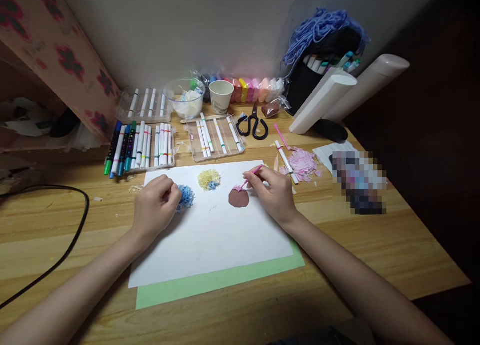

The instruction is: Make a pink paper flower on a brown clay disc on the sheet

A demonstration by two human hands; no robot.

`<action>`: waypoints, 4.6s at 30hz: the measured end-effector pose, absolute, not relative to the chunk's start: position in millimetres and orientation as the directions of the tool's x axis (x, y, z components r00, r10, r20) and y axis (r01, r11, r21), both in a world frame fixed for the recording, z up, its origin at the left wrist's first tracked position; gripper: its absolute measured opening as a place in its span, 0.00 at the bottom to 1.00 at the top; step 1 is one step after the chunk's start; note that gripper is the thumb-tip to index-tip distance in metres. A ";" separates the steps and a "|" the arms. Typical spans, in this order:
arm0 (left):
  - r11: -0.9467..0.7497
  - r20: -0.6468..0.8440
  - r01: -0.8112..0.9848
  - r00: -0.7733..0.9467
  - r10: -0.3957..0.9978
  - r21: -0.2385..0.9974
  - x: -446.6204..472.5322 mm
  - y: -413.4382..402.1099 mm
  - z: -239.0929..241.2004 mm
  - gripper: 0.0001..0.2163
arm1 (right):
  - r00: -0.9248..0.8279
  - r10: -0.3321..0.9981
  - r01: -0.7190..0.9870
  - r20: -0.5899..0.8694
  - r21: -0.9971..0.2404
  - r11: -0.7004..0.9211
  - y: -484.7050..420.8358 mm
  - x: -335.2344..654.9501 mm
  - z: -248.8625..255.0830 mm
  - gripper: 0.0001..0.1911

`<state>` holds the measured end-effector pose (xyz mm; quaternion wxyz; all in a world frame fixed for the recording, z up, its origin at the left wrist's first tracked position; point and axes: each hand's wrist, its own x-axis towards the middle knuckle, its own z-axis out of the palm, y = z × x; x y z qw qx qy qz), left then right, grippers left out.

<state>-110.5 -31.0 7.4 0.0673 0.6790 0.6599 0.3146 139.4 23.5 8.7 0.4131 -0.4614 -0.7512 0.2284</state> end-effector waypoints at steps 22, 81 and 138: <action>-0.862 0.478 0.458 0.721 0.503 0.217 -18.6 -65.9 15.1 0.09 | -0.288 0.916 0.724 0.280 -0.562 0.400 61.0 253.8 13.3 0.04; -0.183 0.221 0.895 0.098 0.970 0.406 -23.8 -24.6 13.9 0.07 | -0.360 0.889 0.166 0.285 -0.918 0.361 -1.9 168.7 6.2 0.17; -0.186 0.200 0.895 0.112 0.973 0.405 -18.0 -17.3 13.2 0.07 | -0.479 0.742 0.399 0.469 -0.636 0.660 -0.7 162.1 8.7 0.15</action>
